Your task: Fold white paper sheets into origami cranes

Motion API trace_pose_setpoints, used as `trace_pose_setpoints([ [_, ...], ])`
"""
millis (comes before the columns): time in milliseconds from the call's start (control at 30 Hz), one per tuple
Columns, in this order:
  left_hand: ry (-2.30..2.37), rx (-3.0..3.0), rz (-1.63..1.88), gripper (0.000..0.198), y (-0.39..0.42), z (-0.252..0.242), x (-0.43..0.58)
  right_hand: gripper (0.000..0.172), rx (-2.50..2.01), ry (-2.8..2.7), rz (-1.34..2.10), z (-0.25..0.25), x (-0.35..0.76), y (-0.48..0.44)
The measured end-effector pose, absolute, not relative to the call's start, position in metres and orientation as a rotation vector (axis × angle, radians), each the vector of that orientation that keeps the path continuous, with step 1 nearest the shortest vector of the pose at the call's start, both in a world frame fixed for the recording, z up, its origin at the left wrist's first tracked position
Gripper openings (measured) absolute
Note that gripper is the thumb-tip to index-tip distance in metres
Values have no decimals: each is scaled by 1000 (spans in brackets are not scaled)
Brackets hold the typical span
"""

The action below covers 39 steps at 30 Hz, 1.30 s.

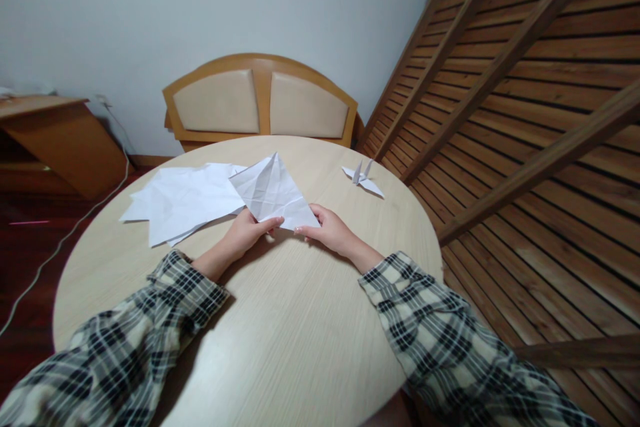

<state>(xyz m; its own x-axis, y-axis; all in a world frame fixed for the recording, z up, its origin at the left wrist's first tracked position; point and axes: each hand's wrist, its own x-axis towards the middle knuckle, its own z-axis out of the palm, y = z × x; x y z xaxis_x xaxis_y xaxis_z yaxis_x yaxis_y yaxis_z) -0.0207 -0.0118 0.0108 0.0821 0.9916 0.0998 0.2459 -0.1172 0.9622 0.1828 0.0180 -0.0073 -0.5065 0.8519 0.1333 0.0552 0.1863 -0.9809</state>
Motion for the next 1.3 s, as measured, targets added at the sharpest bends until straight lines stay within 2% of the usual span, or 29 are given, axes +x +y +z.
trace_pose_setpoints([
  [133,1348,1480,1160,25,-14,14,-19,25,-890,-1726,1353,-8,184,20],
  [500,1481,1516,1187,38,-11,13,-23,22,-967,-1628,1283,-5,185,21],
  [1133,1599,1435,1095,41,-12,13,-22,21,-1079,-1437,1144,-2,187,29],
  [1300,1504,1455,1132,38,-12,13,-22,21,-1079,-1392,1143,-2,188,29],
])
